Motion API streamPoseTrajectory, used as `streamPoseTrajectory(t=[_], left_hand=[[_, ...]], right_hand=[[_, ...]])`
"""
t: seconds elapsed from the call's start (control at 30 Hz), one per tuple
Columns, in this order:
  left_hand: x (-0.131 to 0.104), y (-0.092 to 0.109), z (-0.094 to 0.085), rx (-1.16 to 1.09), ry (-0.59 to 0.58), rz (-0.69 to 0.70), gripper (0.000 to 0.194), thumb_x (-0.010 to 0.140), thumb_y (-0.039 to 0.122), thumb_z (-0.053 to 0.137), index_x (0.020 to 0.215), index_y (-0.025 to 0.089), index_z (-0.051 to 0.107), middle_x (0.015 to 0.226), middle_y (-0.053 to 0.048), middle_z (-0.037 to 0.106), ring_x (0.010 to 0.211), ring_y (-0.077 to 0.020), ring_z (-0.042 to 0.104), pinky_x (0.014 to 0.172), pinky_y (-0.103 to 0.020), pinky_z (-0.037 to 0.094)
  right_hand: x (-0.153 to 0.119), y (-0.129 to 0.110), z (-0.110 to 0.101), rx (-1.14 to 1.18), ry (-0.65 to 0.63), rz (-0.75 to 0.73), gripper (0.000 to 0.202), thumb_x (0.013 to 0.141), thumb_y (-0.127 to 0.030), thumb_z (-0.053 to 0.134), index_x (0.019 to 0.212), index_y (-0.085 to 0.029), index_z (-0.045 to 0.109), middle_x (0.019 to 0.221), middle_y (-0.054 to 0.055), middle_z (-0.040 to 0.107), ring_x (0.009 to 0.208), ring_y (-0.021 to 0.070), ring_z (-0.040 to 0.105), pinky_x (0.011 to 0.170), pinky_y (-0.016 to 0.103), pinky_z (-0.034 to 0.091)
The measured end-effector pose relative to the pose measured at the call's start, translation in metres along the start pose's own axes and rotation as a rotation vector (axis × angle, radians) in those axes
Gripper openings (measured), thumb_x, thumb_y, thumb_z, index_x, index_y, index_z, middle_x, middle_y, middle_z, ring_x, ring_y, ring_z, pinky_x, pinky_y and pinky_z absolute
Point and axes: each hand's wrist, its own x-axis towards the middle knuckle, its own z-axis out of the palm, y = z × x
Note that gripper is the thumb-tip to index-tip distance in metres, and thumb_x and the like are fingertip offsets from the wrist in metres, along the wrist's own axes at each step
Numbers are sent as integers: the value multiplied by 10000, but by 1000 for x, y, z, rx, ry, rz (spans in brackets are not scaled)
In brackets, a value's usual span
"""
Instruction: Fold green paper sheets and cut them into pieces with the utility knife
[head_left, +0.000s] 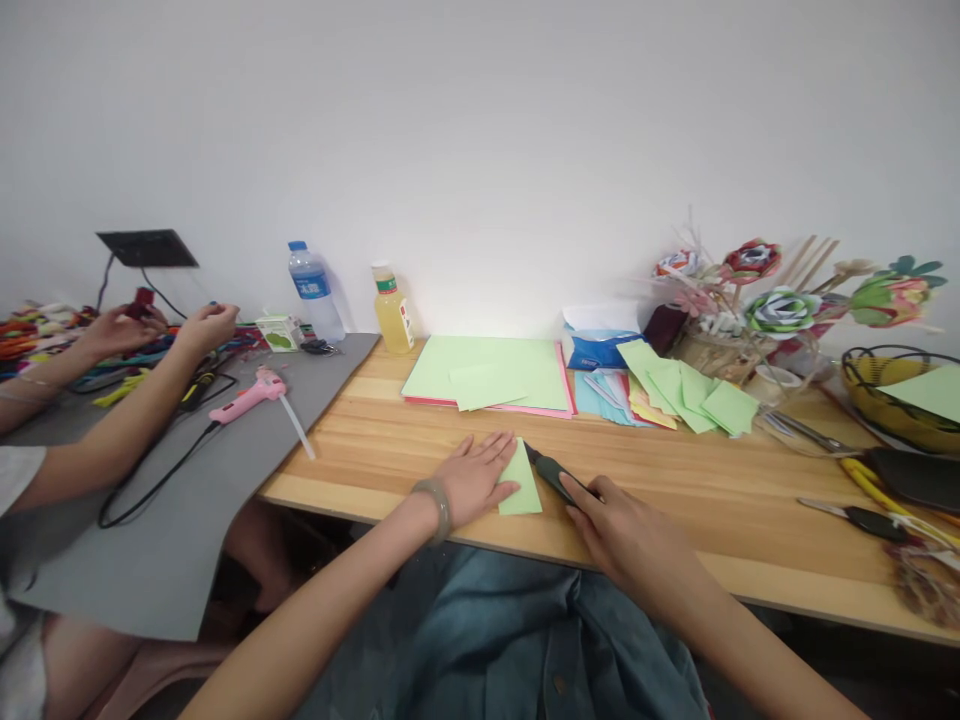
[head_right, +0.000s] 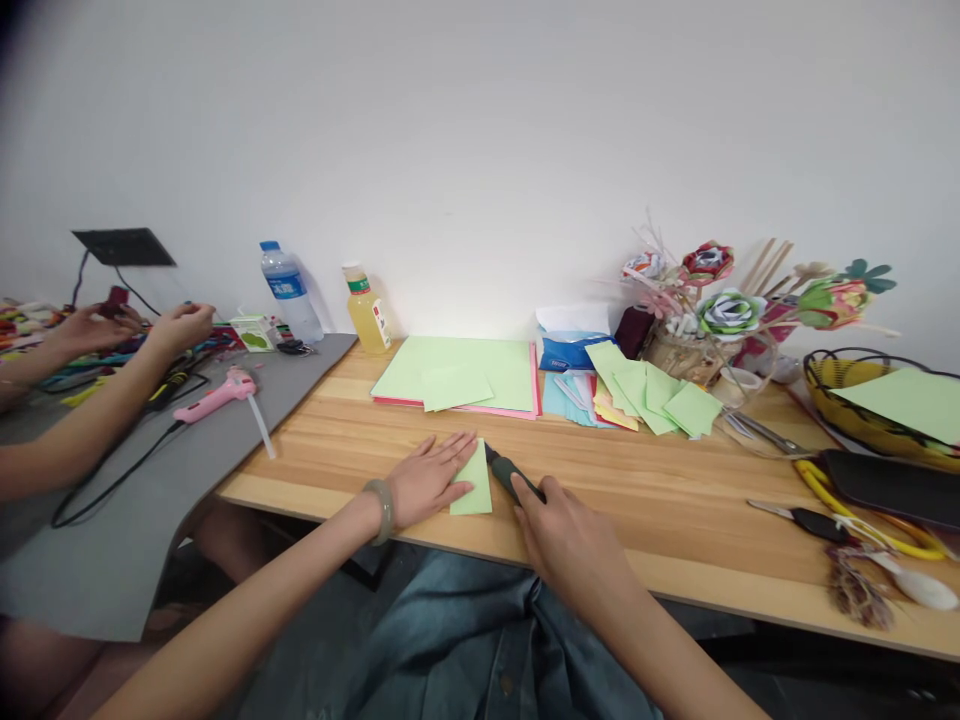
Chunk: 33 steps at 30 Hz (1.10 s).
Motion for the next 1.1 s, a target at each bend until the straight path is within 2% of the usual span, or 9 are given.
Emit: streamPoseTrajectory(t=[0.23, 0.33, 0.4, 0.47, 0.63, 0.73, 0.83, 0.97, 1.1], left_hand=[[0, -2, 3, -2, 21, 11, 580, 937, 456, 243, 1420, 159, 123, 1486, -57, 102, 1366, -185, 92, 1087, -463, 127], [0, -3, 4, -35, 40, 26, 574, 935, 451, 253, 1418, 163, 138, 1486, -60, 114, 1365, -189, 101, 1085, -468, 131], [-1, -3, 4, -76, 53, 32, 582, 927, 443, 291, 1415, 156, 156, 1483, -67, 133, 1362, -195, 118, 1085, -473, 133], [-1, -3, 3, -155, 89, 40, 587, 912, 426, 342, 1408, 150, 191, 1475, -75, 169, 1357, -206, 148, 1084, -481, 134], [-3, -6, 3, -417, 269, 52, 473, 917, 349, 321, 1353, 170, 351, 1414, -57, 342, 1303, -170, 307, 1086, -385, 213], [-4, -9, 2, -507, 386, -24, 444, 927, 377, 286, 1278, 174, 467, 1323, -49, 477, 1225, -158, 429, 1041, -313, 311], [-6, -13, 1, -603, 483, -105, 449, 925, 416, 281, 1184, 173, 556, 1190, -51, 596, 1055, -178, 580, 941, -303, 423], [-8, -22, -1, -659, 562, -181, 464, 920, 417, 281, 1105, 139, 604, 945, -58, 698, 878, -195, 652, 840, -313, 485], [-7, -35, -3, -622, 629, -216, 385, 889, 377, 357, 1054, 157, 626, 1009, -53, 681, 919, -198, 634, 843, -317, 485]], right_hand=[[18, 22, 8, -37, 78, 42, 351, 869, -237, 420, 1196, -186, 538, 815, 72, 609, 618, 198, 610, 445, 280, 407], [19, 27, 11, -36, 164, 25, 352, 869, -196, 403, 1188, -146, 544, 986, 142, 621, 821, 264, 617, 608, 372, 481], [17, 19, 13, -11, 231, -19, 345, 876, -193, 387, 1169, -117, 552, 1120, 172, 588, 1001, 284, 565, 791, 430, 459], [14, 2, 16, 36, 284, -99, 347, 885, -253, 402, 1172, -122, 548, 1199, 151, 561, 1103, 256, 512, 901, 409, 416], [13, -44, 26, 139, 364, -248, 591, 769, -485, 571, 1201, -85, 520, 1193, 152, 577, 1085, 274, 531, 857, 394, 471], [10, -55, 32, 189, 427, -295, 396, 789, -353, 587, 1113, -124, 581, 1143, 109, 618, 1067, 255, 551, 860, 388, 473], [2, -56, 32, 241, 497, -359, 241, 858, -188, 465, 1046, -180, 615, 1070, 25, 662, 1052, 165, 566, 866, 284, 468], [-7, -28, 20, 282, 588, -295, 352, 894, -149, 308, 997, -232, 635, 927, -26, 702, 880, 73, 632, 782, 159, 479], [-6, 55, -1, 229, 720, 152, 342, 894, -219, 360, 1177, -254, 549, 958, 38, 689, 775, 168, 660, 659, 283, 530]])
